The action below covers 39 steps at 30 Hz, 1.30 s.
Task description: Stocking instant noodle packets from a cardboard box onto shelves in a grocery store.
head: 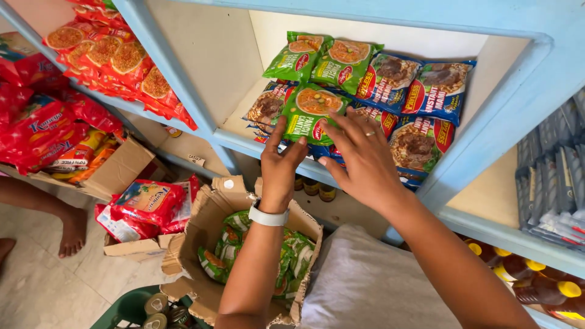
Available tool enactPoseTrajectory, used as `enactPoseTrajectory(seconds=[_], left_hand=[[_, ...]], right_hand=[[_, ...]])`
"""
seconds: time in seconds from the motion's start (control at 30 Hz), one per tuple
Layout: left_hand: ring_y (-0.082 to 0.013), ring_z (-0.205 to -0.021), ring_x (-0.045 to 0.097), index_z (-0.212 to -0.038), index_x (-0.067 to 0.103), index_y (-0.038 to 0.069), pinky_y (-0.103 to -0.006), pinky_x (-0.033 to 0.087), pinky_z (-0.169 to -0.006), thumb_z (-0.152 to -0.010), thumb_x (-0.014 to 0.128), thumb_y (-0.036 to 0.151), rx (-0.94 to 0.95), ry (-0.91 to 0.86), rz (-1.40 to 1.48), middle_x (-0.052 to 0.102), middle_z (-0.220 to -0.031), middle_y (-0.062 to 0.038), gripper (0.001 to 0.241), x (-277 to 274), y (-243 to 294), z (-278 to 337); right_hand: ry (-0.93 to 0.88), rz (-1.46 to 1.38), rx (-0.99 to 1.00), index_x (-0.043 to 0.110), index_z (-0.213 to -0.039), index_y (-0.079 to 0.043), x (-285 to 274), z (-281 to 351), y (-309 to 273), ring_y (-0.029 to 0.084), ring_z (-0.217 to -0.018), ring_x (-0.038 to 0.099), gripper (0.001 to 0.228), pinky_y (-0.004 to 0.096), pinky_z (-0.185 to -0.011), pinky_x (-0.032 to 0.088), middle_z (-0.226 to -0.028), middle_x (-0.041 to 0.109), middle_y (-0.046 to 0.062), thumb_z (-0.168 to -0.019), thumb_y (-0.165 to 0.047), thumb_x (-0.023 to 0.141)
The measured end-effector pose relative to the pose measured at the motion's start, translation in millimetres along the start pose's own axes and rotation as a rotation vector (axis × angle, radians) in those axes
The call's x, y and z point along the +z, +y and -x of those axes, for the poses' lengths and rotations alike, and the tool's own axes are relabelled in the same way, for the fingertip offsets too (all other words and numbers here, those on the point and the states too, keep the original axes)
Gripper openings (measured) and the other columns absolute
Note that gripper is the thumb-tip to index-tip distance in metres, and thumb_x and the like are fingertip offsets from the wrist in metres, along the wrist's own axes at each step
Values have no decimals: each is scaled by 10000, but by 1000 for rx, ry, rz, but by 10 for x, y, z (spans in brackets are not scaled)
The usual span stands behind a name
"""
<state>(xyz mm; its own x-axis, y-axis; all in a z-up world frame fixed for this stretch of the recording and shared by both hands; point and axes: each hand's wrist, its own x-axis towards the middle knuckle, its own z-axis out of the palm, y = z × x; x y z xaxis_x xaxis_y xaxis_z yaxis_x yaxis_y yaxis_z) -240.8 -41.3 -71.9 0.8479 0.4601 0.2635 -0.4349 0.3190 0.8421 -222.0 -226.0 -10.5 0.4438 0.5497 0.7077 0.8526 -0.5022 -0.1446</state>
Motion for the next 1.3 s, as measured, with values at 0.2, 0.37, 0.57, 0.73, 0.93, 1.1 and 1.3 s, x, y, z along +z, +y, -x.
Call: enactPoseTrajectory(seconds=[0.2, 0.37, 0.57, 0.73, 0.93, 1.1, 1.3], left_hand=[[-113, -964, 676, -1586, 377, 3, -272, 604, -809, -923, 693, 4, -97, -75, -52, 657, -1271, -97, 735, -187, -42, -200], [-209, -1095, 706, -1605, 288, -27, -295, 613, -875, -990, 598, 22, -250, -192, 137, 638, -1331, -143, 690, -362, 53, -294], [-231, -1137, 690, -1627, 191, -29, -304, 603, -915, -1009, 569, 5, -257, -264, 173, 607, -1339, -174, 725, -343, -13, -369], [-224, -1166, 662, -1653, 189, -29, -340, 609, -975, -1040, 534, 1, -233, -303, 242, 564, -1369, -164, 704, -210, -19, -409], [-242, -1225, 648, -1640, 207, 16, -325, 572, -948, -1031, 532, 57, -273, -289, 239, 551, -1449, -153, 692, -260, -30, -413], [-231, -1236, 635, -1639, 214, 26, -329, 571, -961, -1030, 543, 77, -276, -285, 237, 546, -1471, -131, 694, -353, -54, -371], [-200, -1206, 614, -1658, 218, 39, -357, 564, -989, -1027, 563, 75, -282, -315, 225, 517, -1482, -106, 720, -363, -65, -278]], right_hand=[[-187, 101, -17, 559, -1435, -55, 430, -134, 203, 329, -1410, 452, 592, 654, -1099, 300, -1527, 523, 112, -930, -340, 679], [-141, 216, -4, 591, -1427, -64, 531, -209, 131, 283, -1448, 447, 551, 671, -1151, 288, -1540, 536, 72, -933, -295, 670], [-251, 158, -35, 593, -1393, -78, 463, -452, 88, 292, -1475, 381, 560, 721, -1133, 209, -1531, 506, 75, -882, -305, 621], [-226, 141, -6, 559, -1454, -93, 524, -811, 219, 322, -1497, 336, 550, 738, -1150, 144, -1585, 455, 80, -1013, -405, 459], [-260, 214, 56, 487, -1489, -137, 968, -1044, 574, 368, -1518, 244, 571, 798, -1079, 80, -1618, 353, 67, -1041, -463, 347], [-386, 212, 196, 439, -1536, -192, 996, -1059, 485, 334, -1526, 244, 585, 816, -1095, 88, -1644, 321, 23, -1022, -453, 344], [-414, 259, 214, 419, -1532, -190, 1020, -1020, 430, 312, -1513, 262, 584, 823, -1088, 79, -1635, 320, 13, -1004, -434, 366]])
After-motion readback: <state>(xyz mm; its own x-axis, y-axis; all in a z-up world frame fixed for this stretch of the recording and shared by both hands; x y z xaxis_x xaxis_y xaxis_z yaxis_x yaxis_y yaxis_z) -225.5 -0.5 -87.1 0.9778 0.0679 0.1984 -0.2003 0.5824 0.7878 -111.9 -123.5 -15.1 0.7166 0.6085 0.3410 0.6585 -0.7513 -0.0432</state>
